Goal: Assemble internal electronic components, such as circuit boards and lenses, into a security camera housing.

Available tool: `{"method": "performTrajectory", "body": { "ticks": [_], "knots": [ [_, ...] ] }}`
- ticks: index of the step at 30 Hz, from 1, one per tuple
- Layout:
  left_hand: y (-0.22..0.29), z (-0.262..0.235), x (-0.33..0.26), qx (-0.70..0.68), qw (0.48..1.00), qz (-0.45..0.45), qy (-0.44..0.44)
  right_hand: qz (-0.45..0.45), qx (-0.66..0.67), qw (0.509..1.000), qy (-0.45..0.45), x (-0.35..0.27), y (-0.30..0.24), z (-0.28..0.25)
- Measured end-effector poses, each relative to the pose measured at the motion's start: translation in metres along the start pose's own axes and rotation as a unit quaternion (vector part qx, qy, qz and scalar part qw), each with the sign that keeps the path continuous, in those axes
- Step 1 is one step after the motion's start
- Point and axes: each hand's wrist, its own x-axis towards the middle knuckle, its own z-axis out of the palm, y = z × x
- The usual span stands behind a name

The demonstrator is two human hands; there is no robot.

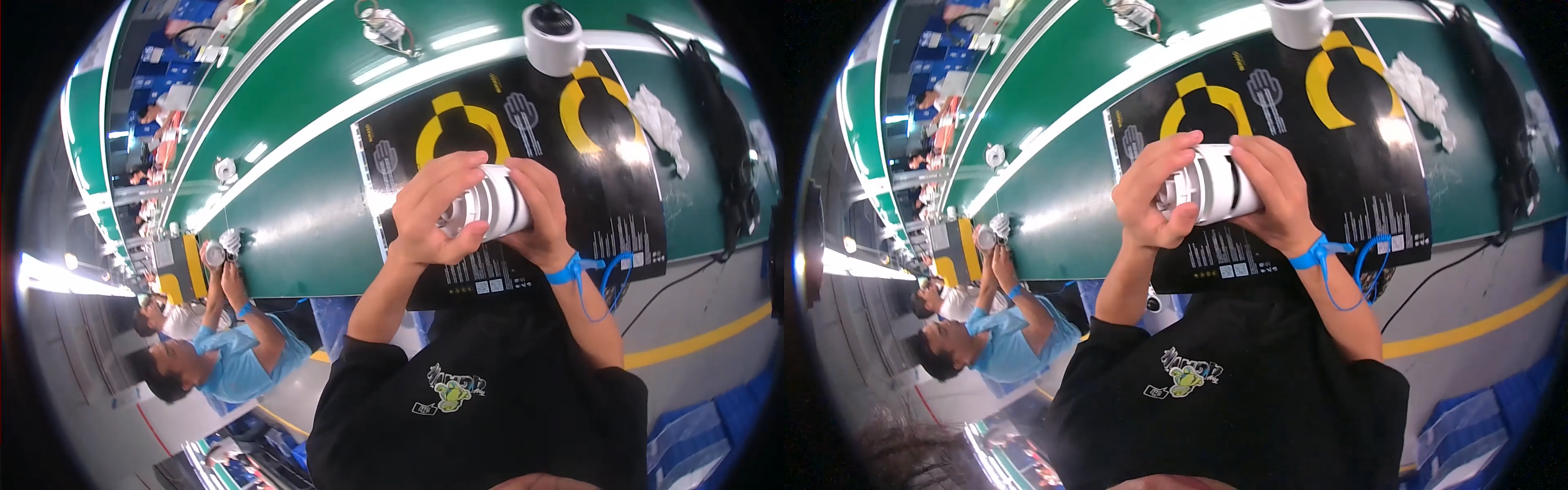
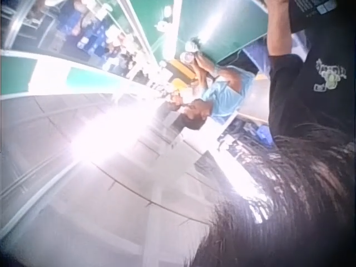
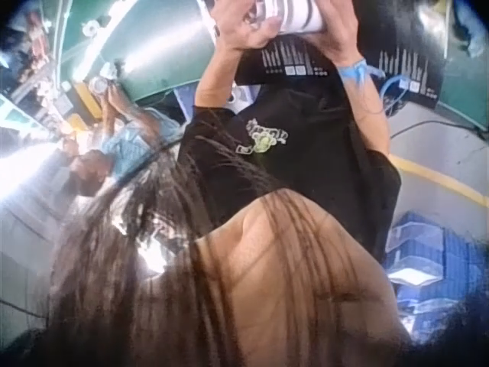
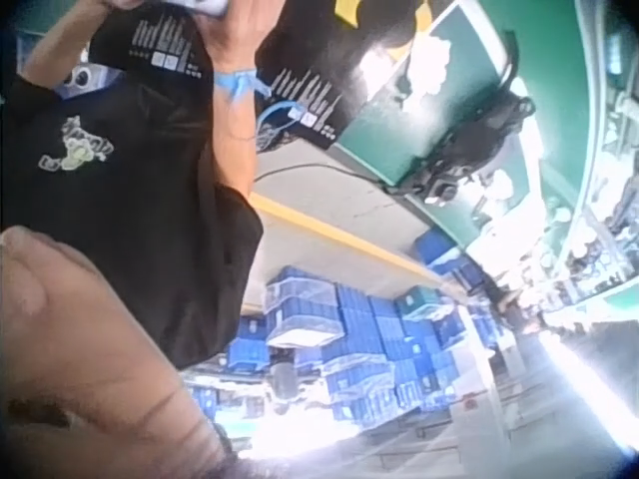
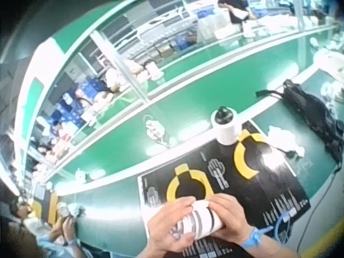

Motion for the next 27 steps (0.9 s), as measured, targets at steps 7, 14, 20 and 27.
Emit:
{"method": "performTrajectory", "body": {
  "ticks": [7, 14, 20, 27],
  "knots": [
    [0.038, -0.025, 0.007, 0.057, 0.992, 0.104, 0.042, -0.079, -0.138, 0.983, 0.089, -0.003, 0.003, 0.004],
    [0.056, -0.012, 0.000, 0.014, 0.985, 0.158, 0.063, -0.063, -0.048, 0.994, 0.072, -0.005, 0.013, 0.005],
    [0.052, -0.011, -0.001, 0.012, 0.986, 0.143, 0.080, -0.023, 0.007, 1.000, 0.016, -0.002, 0.006, 0.005],
    [0.043, -0.015, -0.003, -0.019, 0.987, 0.109, 0.115, -0.019, 0.032, 0.999, -0.010, -0.002, 0.005, 0.006]
  ]
}}
